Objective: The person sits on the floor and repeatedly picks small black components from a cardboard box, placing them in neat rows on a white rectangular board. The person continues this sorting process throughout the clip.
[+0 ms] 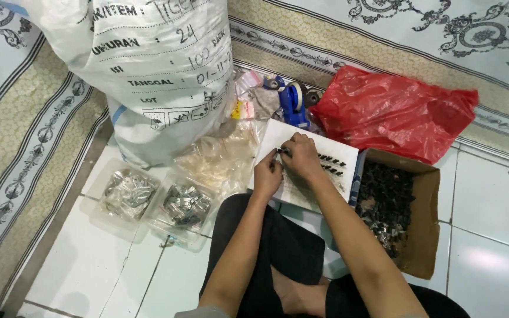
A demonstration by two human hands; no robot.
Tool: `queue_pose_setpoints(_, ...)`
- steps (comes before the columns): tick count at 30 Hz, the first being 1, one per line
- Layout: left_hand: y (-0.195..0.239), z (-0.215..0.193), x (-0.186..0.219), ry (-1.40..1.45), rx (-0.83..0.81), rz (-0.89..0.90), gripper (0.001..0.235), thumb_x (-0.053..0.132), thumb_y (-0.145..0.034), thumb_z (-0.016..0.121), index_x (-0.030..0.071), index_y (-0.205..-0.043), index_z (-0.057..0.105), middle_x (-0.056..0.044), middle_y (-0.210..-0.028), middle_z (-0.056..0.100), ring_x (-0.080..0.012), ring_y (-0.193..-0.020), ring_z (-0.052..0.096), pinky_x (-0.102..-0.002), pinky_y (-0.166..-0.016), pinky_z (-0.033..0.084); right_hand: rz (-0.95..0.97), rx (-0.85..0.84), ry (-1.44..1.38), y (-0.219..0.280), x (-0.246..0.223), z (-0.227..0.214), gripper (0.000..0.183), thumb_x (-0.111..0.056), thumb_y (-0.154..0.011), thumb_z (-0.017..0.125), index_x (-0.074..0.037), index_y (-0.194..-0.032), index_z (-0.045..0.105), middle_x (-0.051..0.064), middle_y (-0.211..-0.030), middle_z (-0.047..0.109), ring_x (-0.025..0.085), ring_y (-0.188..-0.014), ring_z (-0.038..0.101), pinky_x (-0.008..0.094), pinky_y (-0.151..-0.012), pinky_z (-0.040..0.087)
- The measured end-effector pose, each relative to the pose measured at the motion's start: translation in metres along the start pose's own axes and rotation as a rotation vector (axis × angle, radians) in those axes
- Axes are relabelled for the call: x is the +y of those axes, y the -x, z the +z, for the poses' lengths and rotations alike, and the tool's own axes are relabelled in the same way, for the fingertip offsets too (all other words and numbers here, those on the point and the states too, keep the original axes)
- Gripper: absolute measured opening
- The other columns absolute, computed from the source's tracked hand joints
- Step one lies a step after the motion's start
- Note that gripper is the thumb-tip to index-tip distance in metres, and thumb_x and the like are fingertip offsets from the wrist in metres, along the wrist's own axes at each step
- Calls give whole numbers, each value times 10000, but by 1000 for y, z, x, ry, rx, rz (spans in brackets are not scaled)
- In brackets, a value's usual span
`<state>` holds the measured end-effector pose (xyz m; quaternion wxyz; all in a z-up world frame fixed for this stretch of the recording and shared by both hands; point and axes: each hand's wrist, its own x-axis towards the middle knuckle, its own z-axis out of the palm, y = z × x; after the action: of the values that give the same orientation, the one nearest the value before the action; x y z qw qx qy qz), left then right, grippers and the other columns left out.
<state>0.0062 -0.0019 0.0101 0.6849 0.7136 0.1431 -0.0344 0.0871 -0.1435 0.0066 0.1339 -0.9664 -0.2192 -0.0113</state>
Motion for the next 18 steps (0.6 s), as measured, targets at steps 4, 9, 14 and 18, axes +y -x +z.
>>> queue_pose_setpoints(4,-3,1,-1,-6,0,9,457,51,-987,509,-49,-1431,552,-224,-859,728,-208,-602,691,-351,-541,575,4,9,-6,1,2,-1,257,-307,-757,803,-190,-984,777,50,-912,597,284,-972,624,409,-877,478)
queue_pose_setpoints(9,6,-4,6,52,-1,-35,473,45,-996,487,-58,-1457,516,-206,-885,721,-188,-611,682,-338,-547,581,59,71,-96,12,-5,-27,305,-311,-768,802,-173,-1037,758,55,-927,601,284,-978,622,401,-876,470)
queue_pose_setpoints(14,13,-8,10,93,21,25,438,27,-1012,495,-58,-1441,528,-196,-896,723,-166,-634,681,-310,-555,577,109,218,-124,69,44,-55,312,-276,-782,806,-168,-1070,755,65,-945,603,295,-975,624,404,-877,488)
queue_pose_setpoints(18,27,-2,22,-12,38,101,371,36,-1015,535,-43,-1370,603,-207,-939,731,-227,-790,714,-383,-693,589,260,277,-149,147,87,-95,185,-184,-909,747,-117,-1080,767,111,-956,632,307,-956,657,385,-867,507)
